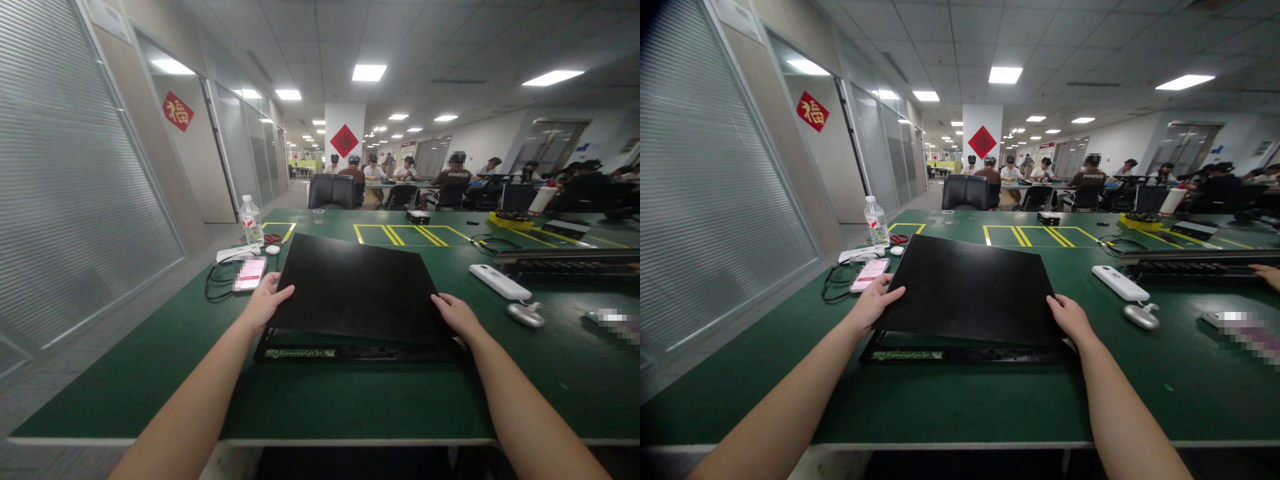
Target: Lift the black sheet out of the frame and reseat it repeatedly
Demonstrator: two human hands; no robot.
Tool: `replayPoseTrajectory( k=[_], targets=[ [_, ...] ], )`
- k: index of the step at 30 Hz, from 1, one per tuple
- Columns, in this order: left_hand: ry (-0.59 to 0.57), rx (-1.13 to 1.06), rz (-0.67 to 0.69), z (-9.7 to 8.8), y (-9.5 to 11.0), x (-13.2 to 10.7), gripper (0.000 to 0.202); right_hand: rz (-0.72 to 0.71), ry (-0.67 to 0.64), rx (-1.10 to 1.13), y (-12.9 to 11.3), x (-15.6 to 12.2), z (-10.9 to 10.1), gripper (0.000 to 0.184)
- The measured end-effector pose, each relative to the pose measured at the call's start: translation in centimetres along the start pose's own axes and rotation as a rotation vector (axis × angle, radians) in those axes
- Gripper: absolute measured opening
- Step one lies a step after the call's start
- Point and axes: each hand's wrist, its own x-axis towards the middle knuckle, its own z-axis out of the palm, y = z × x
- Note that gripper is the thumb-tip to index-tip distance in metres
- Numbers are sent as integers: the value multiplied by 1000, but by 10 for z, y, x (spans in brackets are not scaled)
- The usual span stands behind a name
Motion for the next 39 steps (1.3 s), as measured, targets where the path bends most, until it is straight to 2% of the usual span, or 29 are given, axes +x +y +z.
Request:
replayPoseTrajectory(
  k=[6, 9, 12, 14, 16, 18, 20, 23, 27, 30, 34, 39],
  targets=[
    [-4, -1, 9, 0, -2, 0, 59, 27, 28, 166, -1, -2, -3, 34],
    [-1, -17, 32, 0, -3, 1, 60, 70, 88, 269, 1, 1, -4, 38],
    [13, -38, 67, 1, -1, 0, 60, 108, 90, 431, -1, 3, -6, 46],
    [24, -55, 79, 0, 0, 0, 60, 137, 37, 571, -6, 0, -10, 51],
    [35, -66, 82, -2, 1, 1, 59, 127, -103, 667, -13, -7, -15, 54],
    [47, -71, 88, -4, 1, 2, 57, 62, -292, 695, -22, -16, -22, 57],
    [65, -72, 88, -6, 1, 4, 55, 32, -363, 677, -29, -24, -27, 61],
    [91, -78, 55, -8, 2, 7, 53, 4, -387, 673, -37, -31, -33, 65],
    [106, -99, 11, -7, 1, 7, 46, -56, -333, 663, -37, -32, -37, 61],
    [106, -111, -21, -8, 2, 7, 39, -46, -377, 864, -36, -32, -37, 54],
    [125, -123, -62, -7, 5, 5, 35, 91, -490, 1148, -40, -36, -37, 44],
    [152, -171, -91, -5, 4, 5, 29, 107, -428, 1251, -52, -40, -37, 53]
  ],
)
